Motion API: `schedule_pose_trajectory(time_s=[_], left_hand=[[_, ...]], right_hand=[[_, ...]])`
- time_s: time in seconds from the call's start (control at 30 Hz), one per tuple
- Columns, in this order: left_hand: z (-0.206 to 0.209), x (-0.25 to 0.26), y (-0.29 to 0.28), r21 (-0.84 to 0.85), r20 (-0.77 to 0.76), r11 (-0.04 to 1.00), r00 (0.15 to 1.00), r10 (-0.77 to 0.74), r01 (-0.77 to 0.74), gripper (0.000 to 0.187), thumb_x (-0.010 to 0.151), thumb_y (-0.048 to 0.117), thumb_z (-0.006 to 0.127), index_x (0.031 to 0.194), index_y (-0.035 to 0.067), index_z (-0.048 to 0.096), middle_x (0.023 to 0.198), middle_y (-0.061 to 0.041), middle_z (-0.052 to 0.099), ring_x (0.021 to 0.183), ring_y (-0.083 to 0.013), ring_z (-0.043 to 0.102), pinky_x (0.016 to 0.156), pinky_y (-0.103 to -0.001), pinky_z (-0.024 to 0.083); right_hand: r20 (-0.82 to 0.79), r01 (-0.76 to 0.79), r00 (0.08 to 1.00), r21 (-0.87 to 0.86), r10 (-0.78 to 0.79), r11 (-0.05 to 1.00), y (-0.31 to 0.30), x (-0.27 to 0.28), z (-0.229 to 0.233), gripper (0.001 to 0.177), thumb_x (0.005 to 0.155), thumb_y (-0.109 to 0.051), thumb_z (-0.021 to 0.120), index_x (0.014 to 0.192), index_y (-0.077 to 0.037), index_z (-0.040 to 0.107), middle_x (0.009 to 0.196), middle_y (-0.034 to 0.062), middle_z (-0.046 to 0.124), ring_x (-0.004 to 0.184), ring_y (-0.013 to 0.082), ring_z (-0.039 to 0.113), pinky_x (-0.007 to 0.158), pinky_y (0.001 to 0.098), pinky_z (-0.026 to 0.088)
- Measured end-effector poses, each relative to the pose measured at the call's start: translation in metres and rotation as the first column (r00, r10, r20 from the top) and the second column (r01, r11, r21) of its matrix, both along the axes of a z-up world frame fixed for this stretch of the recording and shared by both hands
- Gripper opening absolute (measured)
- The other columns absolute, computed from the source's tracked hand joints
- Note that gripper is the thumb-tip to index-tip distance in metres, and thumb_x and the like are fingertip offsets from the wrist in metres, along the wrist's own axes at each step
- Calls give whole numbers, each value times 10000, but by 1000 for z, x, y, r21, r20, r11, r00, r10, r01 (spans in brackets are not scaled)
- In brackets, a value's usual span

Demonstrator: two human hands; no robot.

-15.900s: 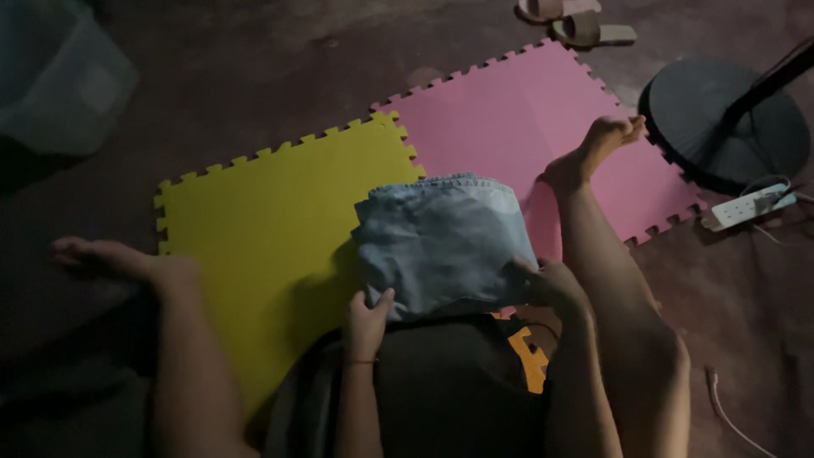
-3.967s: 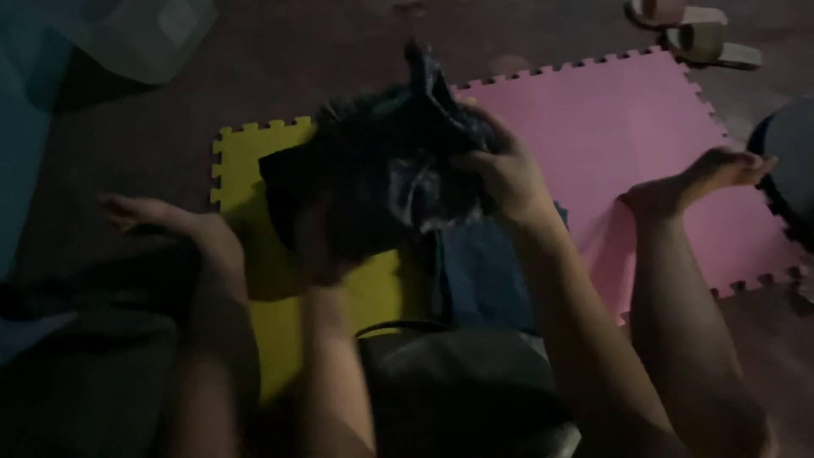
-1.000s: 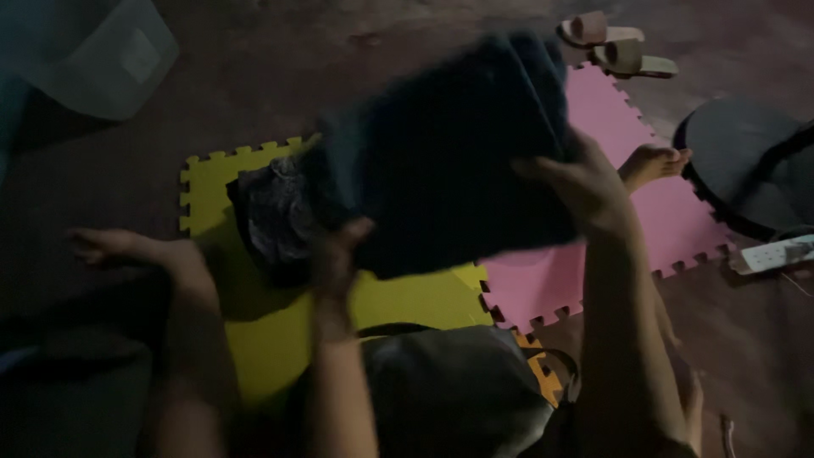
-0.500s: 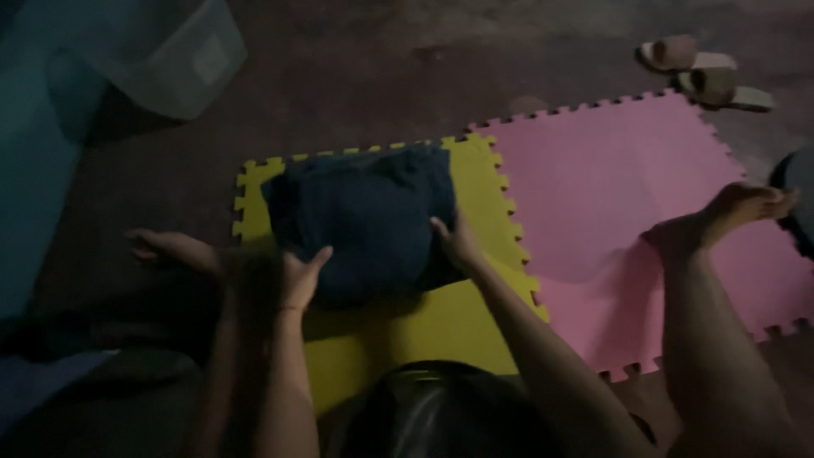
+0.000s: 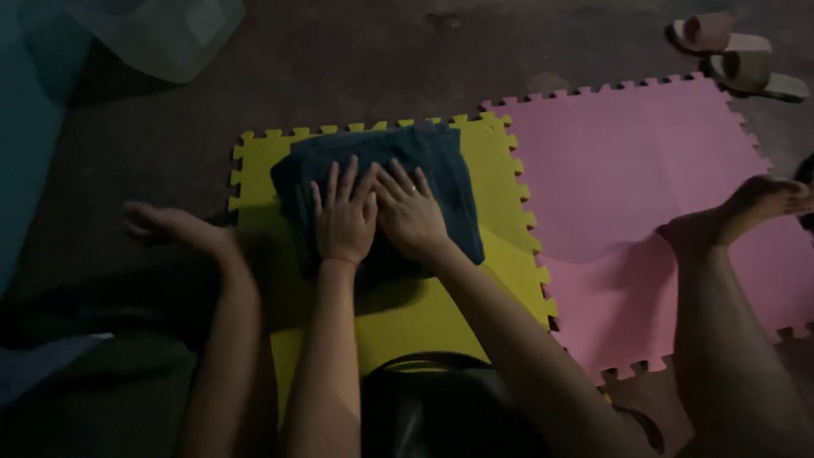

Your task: The person puts several items of clothing into a backpack and a brown handbag while sitting on the floor.

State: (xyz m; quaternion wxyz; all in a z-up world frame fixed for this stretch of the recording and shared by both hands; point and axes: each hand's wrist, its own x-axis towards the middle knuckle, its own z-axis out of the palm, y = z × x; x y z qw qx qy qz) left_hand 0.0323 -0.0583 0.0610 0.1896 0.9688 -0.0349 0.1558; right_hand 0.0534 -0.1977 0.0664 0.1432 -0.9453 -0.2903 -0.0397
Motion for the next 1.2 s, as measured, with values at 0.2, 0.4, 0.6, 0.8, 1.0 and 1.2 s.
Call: schedule_pose_trajectory(time_s=[0.2, 0.4, 0.6, 0.8, 1.0, 1.2], left_hand=[[-15, 18, 10, 69, -53, 983, 983, 175, -171, 498, 993, 521, 348, 1450, 336, 420, 1569, -37, 292, 1462, -302, 181, 1176, -572, 58], [-5, 7, 8, 77, -202, 955, 933, 296, -287, 560, 958, 589, 269, 1470, 370, 321, 1589, -16, 174, 1465, -272, 111, 1119, -638, -6], [-12, -6, 23, 87, -252, 938, 903, 347, -336, 585, 971, 586, 242, 1510, 361, 231, 1610, 17, 112, 1464, -335, 80, 1125, -638, 0], [-6, -64, 34, 254, -338, 959, 917, 211, -127, 706, 966, 545, 259, 1537, 154, 119, 1604, -119, 38, 1403, -393, 189, 1120, -597, 115], [34, -157, 62, 171, -904, 984, 406, 135, 55, 725, 984, 524, 417, 1531, 114, 177, 1545, -187, 269, 1363, -341, 394, 1127, -432, 326], [29, -219, 33, -651, -740, 720, 411, -532, -241, 786, 851, 512, 511, 1502, 127, 298, 1369, -213, 572, 1196, -384, 556, 988, -381, 448]], right_hand=[[-92, 179, 981, 94, -170, 979, -4, 18, 1, 501, 998, -402, 318, 1485, -287, 339, 1584, 14, 256, 1475, 239, 149, 1171, 553, 66], [-85, 247, 967, 98, -239, 964, -21, 14, -7, 510, 991, -486, 317, 1480, -346, 339, 1594, 30, 223, 1480, 307, 113, 1171, 563, 41], [-272, 379, 897, 64, -349, 923, -51, 7, -11, 590, 948, -566, 236, 1496, -349, 239, 1603, 18, 98, 1462, 323, 55, 1127, 587, 17], [-562, 445, 718, -85, -412, 891, -139, -20, -48, 616, 970, -445, 424, 1503, -189, 251, 1559, 154, 120, 1402, 381, 203, 1114, 529, 239], [-729, 359, 583, -166, -359, 919, -291, -95, -37, 495, 970, -366, 466, 1421, -166, 436, 1409, 119, 528, 1246, 285, 555, 1084, 467, 422], [-747, 183, 657, 24, -104, 983, -357, -199, -16, 536, 904, -231, 472, 1427, -187, 366, 1359, -10, 580, 1177, 117, 613, 925, 273, 482]])
